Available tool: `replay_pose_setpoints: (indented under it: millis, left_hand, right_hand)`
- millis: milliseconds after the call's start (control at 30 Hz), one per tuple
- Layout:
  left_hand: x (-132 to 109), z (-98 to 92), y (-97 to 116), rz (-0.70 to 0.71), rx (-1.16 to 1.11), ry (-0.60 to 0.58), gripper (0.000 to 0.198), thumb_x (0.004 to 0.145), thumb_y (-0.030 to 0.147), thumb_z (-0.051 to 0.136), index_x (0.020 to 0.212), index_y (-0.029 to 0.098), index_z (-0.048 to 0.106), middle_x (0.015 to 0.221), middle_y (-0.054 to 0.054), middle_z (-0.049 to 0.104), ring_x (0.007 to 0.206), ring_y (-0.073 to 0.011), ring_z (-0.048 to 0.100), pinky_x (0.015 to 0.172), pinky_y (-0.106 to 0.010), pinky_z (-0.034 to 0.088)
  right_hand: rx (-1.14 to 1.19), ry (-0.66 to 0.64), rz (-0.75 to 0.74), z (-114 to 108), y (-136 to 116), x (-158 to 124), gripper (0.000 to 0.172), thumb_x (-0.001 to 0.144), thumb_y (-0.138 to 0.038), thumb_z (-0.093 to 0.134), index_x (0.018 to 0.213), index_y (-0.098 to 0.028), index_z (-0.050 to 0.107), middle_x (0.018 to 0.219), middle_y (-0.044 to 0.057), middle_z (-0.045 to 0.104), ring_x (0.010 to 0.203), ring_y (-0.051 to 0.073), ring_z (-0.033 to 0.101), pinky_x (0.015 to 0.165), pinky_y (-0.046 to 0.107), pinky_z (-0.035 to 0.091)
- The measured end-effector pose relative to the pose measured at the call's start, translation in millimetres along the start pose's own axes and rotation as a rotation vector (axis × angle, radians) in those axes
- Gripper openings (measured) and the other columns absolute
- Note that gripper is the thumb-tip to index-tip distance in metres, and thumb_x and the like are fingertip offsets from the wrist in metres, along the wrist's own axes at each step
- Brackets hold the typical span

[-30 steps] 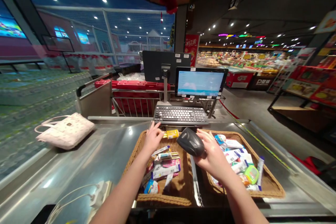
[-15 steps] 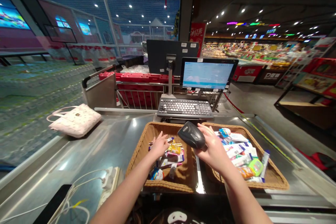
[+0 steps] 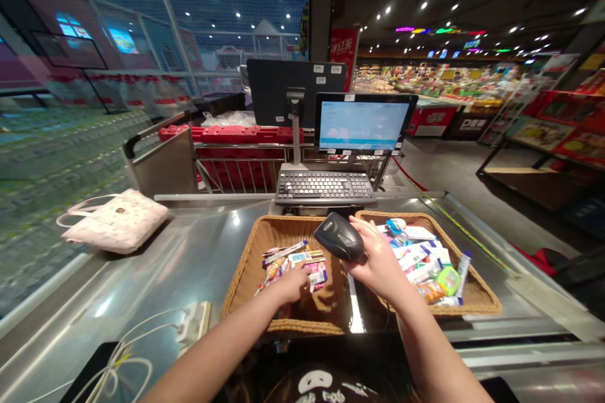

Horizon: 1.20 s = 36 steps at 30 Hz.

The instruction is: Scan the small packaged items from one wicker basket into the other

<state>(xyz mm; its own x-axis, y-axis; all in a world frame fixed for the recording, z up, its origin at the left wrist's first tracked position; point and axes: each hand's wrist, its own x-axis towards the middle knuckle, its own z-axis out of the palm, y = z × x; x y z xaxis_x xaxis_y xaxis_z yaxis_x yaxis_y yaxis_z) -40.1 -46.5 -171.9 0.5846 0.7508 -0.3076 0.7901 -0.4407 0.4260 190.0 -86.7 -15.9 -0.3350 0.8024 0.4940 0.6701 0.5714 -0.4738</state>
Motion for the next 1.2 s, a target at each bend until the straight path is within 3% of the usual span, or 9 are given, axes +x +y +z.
replay_pose_setpoints:
  millis: [133, 333, 467, 600, 800, 933, 1100, 1200]
  left_hand:
    - [1.9, -4.0, -0.9, 0.006, 0.044, 0.013, 0.007, 0.075, 0.026, 0.066, 0.079, 0.023, 0.071, 0.129, -0.007, 0.062, 0.140, -0.0356, 0.033, 0.113, -0.064, 0.018]
    - [-0.7, -27.1, 5.2, -0.040, 0.042, 0.239, 0.025, 0.088, 0.035, 0.052, 0.100, 0.022, 0.070, 0.143, -0.011, 0.051, 0.141, -0.0325, 0.033, 0.114, -0.057, 0.023]
    - [5.8, -41.6, 33.8, -0.007, -0.010, 0.328, 0.028, 0.089, 0.038, 0.052, 0.105, 0.023, 0.068, 0.146, -0.011, 0.049, 0.142, -0.0320, 0.032, 0.114, -0.060, 0.022]
    - [29.4, -46.6, 80.4, 0.103, -0.012, 0.387, 0.027, 0.086, 0.037, 0.058, 0.108, 0.023, 0.066, 0.149, -0.010, 0.044, 0.144, -0.0316, 0.027, 0.116, -0.062, 0.016]
    - [77.2, -37.2, 154.6, 0.290, 0.028, 0.381, 0.030, 0.085, 0.036, 0.059, 0.113, 0.024, 0.064, 0.152, -0.009, 0.040, 0.145, -0.0332, 0.025, 0.116, -0.063, 0.015]
    - [98.9, -22.2, 193.6, 0.413, 0.052, 0.365, 0.036, 0.082, 0.050, 0.062, 0.106, 0.024, 0.067, 0.152, -0.010, 0.039, 0.145, -0.0354, 0.022, 0.117, -0.062, 0.011]
    - [116.8, 1.7, 216.8, 0.446, 0.098, 0.300, 0.050, 0.071, 0.056, 0.071, 0.108, 0.022, 0.066, 0.154, -0.013, 0.035, 0.144, -0.0388, 0.023, 0.116, -0.066, 0.011]
    - [128.2, 8.3, 216.1, 0.454, 0.076, 0.241, 0.045, 0.076, 0.051, 0.069, 0.112, 0.025, 0.065, 0.155, -0.011, 0.032, 0.144, -0.0369, 0.024, 0.116, -0.064, 0.014]
  right_hand:
    - [0.014, 0.019, 0.033, -5.1, 3.8, -7.1, 0.038, 0.067, -0.017, 0.065, 0.105, -0.021, 0.067, 0.122, 0.011, 0.064, 0.129, 0.033, 0.049, 0.111, 0.057, 0.033]
    - [-0.037, 0.120, 0.103, -28.0, 27.4, -32.1, 0.046, 0.071, -0.018, 0.061, 0.117, -0.020, 0.062, 0.124, 0.011, 0.064, 0.127, 0.030, 0.052, 0.108, 0.050, 0.040]
    - [-0.165, 0.250, 0.197, -58.7, 53.5, -54.4, 0.046, 0.073, -0.025, 0.061, 0.118, -0.018, 0.060, 0.126, 0.014, 0.062, 0.122, 0.033, 0.054, 0.105, 0.053, 0.042]
    - [-0.251, 0.368, 0.266, -90.7, 75.2, -73.7, 0.042, 0.075, -0.030, 0.060, 0.115, -0.020, 0.061, 0.121, 0.012, 0.065, 0.117, 0.031, 0.058, 0.102, 0.050, 0.044]
    - [-0.329, 0.453, 0.324, -120.3, 97.3, -94.7, 0.040, 0.077, -0.038, 0.061, 0.112, -0.018, 0.064, 0.119, 0.014, 0.066, 0.116, 0.033, 0.059, 0.102, 0.052, 0.044]
    - [-0.319, 0.465, 0.337, -132.1, 108.3, -103.6, 0.041, 0.076, -0.037, 0.062, 0.113, -0.018, 0.064, 0.121, 0.014, 0.065, 0.116, 0.032, 0.059, 0.104, 0.051, 0.043]
    - [-0.287, 0.452, 0.348, -144.7, 119.7, -111.8, 0.042, 0.075, -0.034, 0.063, 0.115, -0.020, 0.063, 0.124, 0.013, 0.064, 0.120, 0.031, 0.056, 0.105, 0.050, 0.042]
    - [-0.282, 0.440, 0.352, -150.2, 125.5, -115.2, 0.042, 0.076, -0.033, 0.063, 0.115, -0.019, 0.062, 0.125, 0.013, 0.063, 0.120, 0.031, 0.056, 0.106, 0.050, 0.041]
